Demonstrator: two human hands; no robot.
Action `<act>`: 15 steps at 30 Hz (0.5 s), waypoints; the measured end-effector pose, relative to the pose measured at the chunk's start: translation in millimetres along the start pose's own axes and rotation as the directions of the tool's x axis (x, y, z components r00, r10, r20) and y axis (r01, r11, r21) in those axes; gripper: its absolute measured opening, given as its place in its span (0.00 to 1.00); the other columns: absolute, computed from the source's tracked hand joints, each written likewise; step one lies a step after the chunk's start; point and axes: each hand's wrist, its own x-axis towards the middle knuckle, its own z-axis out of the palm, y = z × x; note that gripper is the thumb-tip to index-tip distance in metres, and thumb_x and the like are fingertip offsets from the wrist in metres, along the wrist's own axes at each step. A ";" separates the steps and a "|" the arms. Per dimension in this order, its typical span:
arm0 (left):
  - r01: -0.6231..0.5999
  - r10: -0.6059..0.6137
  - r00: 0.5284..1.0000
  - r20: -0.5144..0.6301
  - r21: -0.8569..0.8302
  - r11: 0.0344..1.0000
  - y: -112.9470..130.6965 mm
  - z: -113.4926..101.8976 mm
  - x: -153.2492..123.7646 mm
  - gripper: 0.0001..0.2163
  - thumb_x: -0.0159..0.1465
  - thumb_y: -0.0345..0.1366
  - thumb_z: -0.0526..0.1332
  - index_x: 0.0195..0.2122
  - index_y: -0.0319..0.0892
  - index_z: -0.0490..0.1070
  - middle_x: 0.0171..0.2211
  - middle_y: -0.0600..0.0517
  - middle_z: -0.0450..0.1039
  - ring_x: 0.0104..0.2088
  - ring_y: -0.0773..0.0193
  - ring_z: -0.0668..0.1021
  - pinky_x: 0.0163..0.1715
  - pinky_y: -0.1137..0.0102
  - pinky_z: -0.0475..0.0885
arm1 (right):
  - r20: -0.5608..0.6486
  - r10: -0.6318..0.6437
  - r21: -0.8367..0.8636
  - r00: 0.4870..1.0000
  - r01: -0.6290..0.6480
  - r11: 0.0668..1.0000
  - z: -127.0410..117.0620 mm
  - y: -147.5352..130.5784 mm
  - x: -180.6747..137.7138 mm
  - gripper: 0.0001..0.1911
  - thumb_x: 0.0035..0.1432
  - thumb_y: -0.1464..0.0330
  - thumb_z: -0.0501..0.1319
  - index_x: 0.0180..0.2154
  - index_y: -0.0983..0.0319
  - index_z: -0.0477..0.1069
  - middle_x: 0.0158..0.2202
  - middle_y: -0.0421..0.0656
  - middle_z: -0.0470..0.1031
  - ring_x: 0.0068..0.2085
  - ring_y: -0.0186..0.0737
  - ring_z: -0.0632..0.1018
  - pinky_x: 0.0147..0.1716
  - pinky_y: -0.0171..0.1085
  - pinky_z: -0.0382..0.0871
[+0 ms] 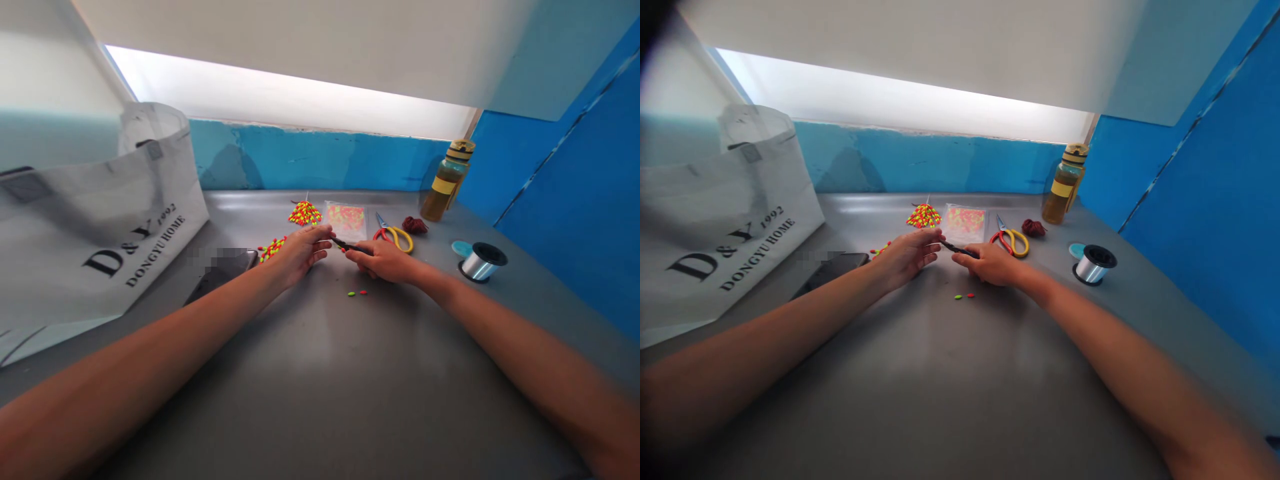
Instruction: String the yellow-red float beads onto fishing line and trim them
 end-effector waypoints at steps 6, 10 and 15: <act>0.090 -0.089 0.996 0.012 -0.068 0.994 3.8 0.4 -0.1 0.03 0.60 0.33 0.69 0.33 0.39 0.77 0.33 0.48 0.78 0.27 0.70 0.75 0.26 0.75 0.72 | -0.035 0.022 -0.039 0.999 -0.023 0.999 0.5 -1.6 0.5 0.24 0.68 0.50 0.51 0.34 0.63 0.70 0.24 0.39 0.69 0.27 0.36 0.69 0.30 0.35 0.58; 0.115 -0.114 0.993 0.016 -0.080 0.990 4.2 0.7 0.0 0.03 0.62 0.32 0.68 0.32 0.39 0.78 0.31 0.47 0.78 0.25 0.69 0.74 0.24 0.76 0.70 | -0.027 0.008 -0.039 1.000 -0.009 0.999 0.3 -0.9 0.4 0.24 0.68 0.50 0.52 0.35 0.63 0.71 0.24 0.39 0.69 0.27 0.36 0.69 0.30 0.35 0.58; 0.098 -0.096 0.995 0.027 -0.055 0.994 3.7 0.1 0.0 0.02 0.61 0.32 0.68 0.33 0.39 0.78 0.34 0.47 0.79 0.28 0.67 0.76 0.26 0.75 0.71 | -0.036 0.006 -0.046 0.999 -0.008 0.999 0.9 -1.1 0.3 0.24 0.68 0.51 0.52 0.39 0.64 0.73 0.27 0.41 0.72 0.29 0.37 0.72 0.32 0.35 0.60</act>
